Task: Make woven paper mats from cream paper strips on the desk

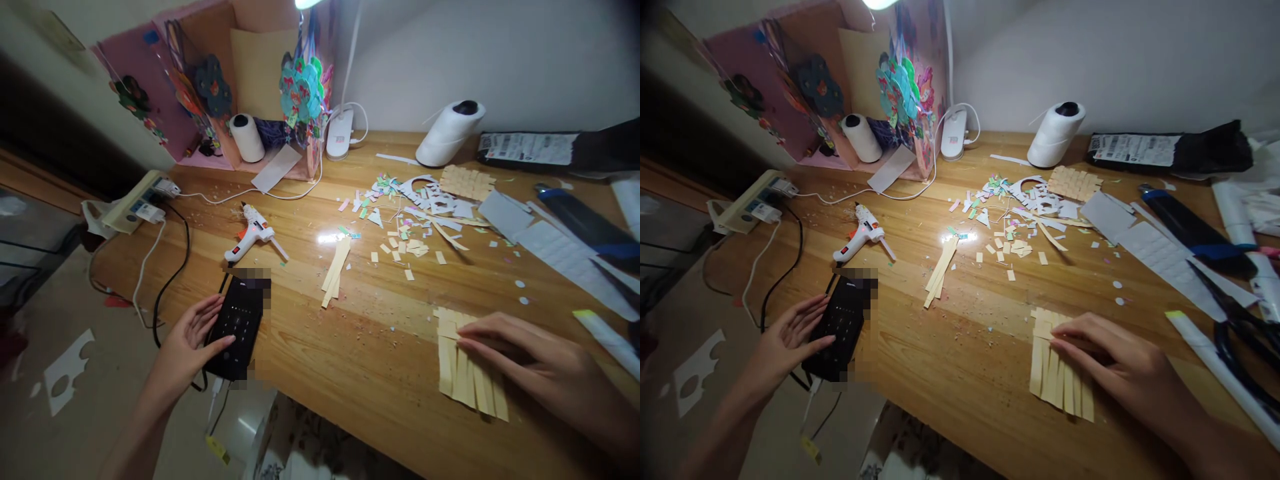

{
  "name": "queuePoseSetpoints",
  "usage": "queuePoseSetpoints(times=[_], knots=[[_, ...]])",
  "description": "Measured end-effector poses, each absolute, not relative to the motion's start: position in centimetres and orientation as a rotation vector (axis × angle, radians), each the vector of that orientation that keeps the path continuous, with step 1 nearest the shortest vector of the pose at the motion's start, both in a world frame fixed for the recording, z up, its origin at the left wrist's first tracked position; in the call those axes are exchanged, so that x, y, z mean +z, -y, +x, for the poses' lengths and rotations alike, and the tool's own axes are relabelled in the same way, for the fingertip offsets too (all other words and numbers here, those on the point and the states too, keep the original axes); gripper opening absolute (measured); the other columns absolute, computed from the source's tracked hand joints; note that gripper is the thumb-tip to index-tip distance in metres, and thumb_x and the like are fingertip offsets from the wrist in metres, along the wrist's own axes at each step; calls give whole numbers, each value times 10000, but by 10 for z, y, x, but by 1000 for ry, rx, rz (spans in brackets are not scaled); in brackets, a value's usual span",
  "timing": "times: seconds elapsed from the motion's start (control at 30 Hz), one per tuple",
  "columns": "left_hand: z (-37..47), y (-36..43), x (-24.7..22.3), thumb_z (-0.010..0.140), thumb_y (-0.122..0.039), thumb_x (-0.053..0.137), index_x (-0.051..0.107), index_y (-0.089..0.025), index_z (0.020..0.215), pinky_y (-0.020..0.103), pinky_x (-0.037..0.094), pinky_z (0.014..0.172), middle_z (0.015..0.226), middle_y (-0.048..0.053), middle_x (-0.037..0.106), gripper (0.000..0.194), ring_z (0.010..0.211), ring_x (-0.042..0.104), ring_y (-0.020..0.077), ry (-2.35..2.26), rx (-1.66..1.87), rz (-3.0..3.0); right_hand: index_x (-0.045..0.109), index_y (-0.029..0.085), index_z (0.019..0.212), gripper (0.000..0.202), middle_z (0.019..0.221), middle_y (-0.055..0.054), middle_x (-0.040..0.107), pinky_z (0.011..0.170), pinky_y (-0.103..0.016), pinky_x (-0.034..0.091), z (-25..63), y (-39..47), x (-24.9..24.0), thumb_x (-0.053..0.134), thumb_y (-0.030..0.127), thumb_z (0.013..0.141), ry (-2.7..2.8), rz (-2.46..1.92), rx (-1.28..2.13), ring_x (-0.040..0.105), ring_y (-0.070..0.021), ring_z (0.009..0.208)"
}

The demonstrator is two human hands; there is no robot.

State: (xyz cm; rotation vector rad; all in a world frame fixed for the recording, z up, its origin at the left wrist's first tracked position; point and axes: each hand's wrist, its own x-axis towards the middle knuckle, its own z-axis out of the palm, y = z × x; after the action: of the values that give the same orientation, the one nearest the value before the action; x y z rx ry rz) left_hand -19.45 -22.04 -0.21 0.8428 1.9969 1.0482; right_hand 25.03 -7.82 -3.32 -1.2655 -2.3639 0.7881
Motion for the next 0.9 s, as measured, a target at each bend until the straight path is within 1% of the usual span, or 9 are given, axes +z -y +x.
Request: queuePoseSetpoints(times=[0.1, 0.27, 0.4, 0.57, 0.7, 0.8, 0.9], knots=[[-197, 225, -2, 541, -288, 812, 496, -199, 1167, 469, 320, 1088, 1329, 136, 509, 706, 1271, 435, 292, -1980, 1034, 870, 654, 261, 860, 204, 836, -7, 684, 639, -236, 515, 251, 78, -35, 612, 446, 785, 2377, -1273, 781, 658, -182, 740], [-186, 221, -3, 542, -337, 805, 501, -187, 1168, 465, 354, 1066, 1318, 140, 515, 712, 1247, 460, 301, -2050, 1018, 866, 640, 265, 875, 197, 849, -2, 681, 664, -249, 508, 251, 79, -37, 605, 442, 797, 2375, -1288, 779, 656, -183, 758], [-177, 218, -3, 577, -372, 787, 503, -203, 1202, 485, 347, 1063, 1339, 125, 494, 708, 1231, 473, 304, -2172, 923, 885, 641, 264, 865, 202, 838, -1, 681, 661, -251, 509, 251, 79, -35, 600, 450, 798, 2378, -1261, 777, 656, -182, 752], [-190, 221, -2, 597, -427, 762, 518, -194, 1170, 460, 397, 1035, 1298, 145, 538, 665, 1235, 477, 300, -2044, 1012, 856, 650, 264, 862, 210, 839, -2, 687, 657, -246, 513, 249, 78, -34, 601, 456, 793, 2380, -1256, 765, 662, -181, 744], [-195, 221, -2, 597, -467, 750, 534, -184, 1148, 463, 426, 1013, 1258, 159, 570, 656, 1205, 508, 306, -2047, 1045, 854, 665, 257, 837, 217, 830, -11, 688, 650, -247, 519, 246, 78, -33, 598, 457, 787, 2356, -1257, 785, 663, -189, 744], [-190, 218, -4, 589, -456, 759, 540, -186, 1133, 466, 431, 1008, 1240, 149, 586, 646, 1185, 528, 298, -2071, 1057, 856, 670, 254, 838, 217, 827, -14, 687, 648, -247, 514, 247, 78, -32, 596, 452, 788, 2364, -1266, 795, 662, -190, 742], [-187, 215, -6, 532, -415, 799, 548, -178, 1101, 482, 414, 1019, 1207, 144, 604, 666, 1162, 543, 299, -2119, 1090, 838, 665, 249, 842, 202, 834, -16, 686, 661, -245, 507, 248, 78, -32, 604, 435, 792, 2380, -1271, 790, 660, -187, 750]])
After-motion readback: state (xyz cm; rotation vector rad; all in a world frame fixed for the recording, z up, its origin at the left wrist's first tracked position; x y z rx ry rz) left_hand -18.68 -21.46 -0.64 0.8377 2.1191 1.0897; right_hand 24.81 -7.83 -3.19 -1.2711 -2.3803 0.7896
